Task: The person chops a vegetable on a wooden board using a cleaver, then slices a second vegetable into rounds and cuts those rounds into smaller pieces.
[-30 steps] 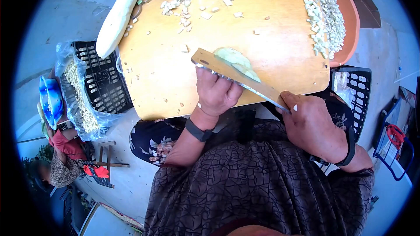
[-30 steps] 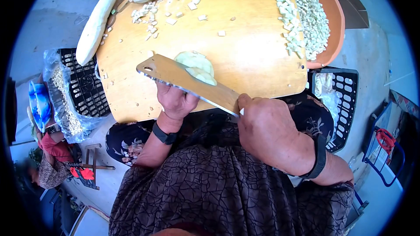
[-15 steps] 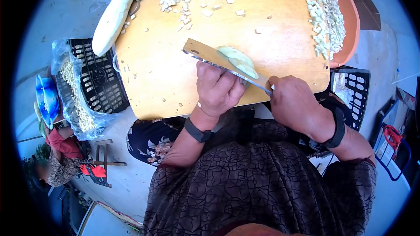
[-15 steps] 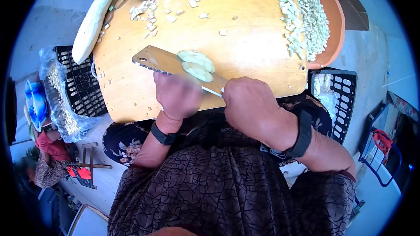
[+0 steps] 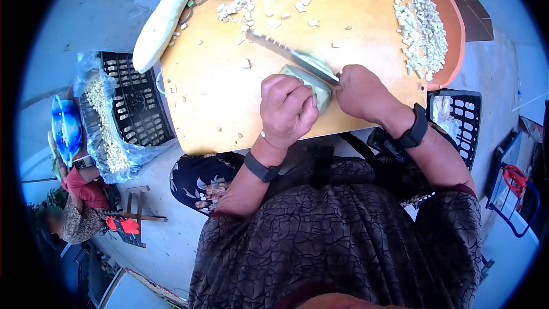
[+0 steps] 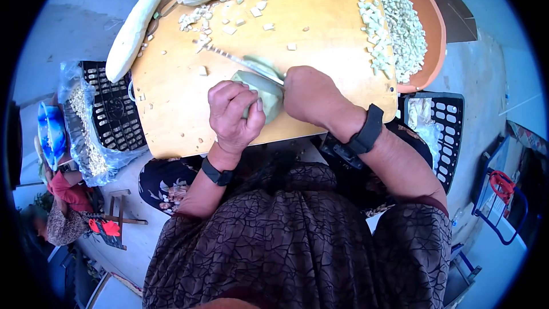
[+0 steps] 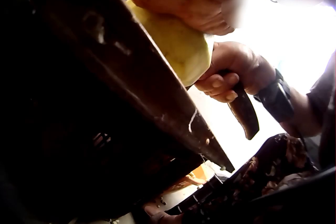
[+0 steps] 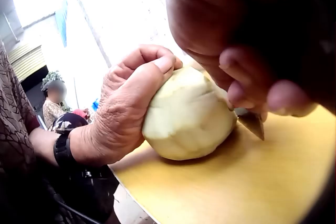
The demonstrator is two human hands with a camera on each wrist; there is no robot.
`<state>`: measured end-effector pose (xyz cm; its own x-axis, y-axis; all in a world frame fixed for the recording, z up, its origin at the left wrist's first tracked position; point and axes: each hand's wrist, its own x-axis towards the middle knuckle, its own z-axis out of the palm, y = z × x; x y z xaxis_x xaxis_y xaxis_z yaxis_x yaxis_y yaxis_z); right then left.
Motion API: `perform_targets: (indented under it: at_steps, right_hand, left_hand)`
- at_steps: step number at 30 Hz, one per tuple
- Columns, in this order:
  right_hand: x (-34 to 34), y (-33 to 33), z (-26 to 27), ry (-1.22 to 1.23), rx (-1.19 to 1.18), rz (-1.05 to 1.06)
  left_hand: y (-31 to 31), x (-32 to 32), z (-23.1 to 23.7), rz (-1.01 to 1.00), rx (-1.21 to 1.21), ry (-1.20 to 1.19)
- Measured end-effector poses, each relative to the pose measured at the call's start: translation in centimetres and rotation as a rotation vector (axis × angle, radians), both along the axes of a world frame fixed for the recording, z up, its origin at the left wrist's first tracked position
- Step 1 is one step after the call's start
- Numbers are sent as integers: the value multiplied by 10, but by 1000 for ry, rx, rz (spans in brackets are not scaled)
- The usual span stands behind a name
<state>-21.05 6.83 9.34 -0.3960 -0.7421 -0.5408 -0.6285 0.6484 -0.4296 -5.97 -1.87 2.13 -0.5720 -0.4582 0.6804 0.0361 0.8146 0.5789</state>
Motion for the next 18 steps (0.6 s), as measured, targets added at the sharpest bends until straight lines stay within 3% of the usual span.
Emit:
perform_targets:
  at_steps: [2, 5, 9, 14, 18]
  right_hand:
    - [0, 10, -8, 51, -159, -5]
    - [8, 19, 5, 113, -217, 31]
    - [19, 29, 30, 127, -227, 98]
    - [26, 43, 52, 84, -248, 122]
    - [26, 58, 64, 45, -268, 133]
  left_hand:
    - [2, 2, 0, 12, 15, 0]
    - [2, 1, -3, 24, 9, 7]
    - [2, 4, -8, 22, -49, -13]
    - [6, 15, -18, 47, -121, -205]
    - [6, 8, -8, 97, -83, -98]
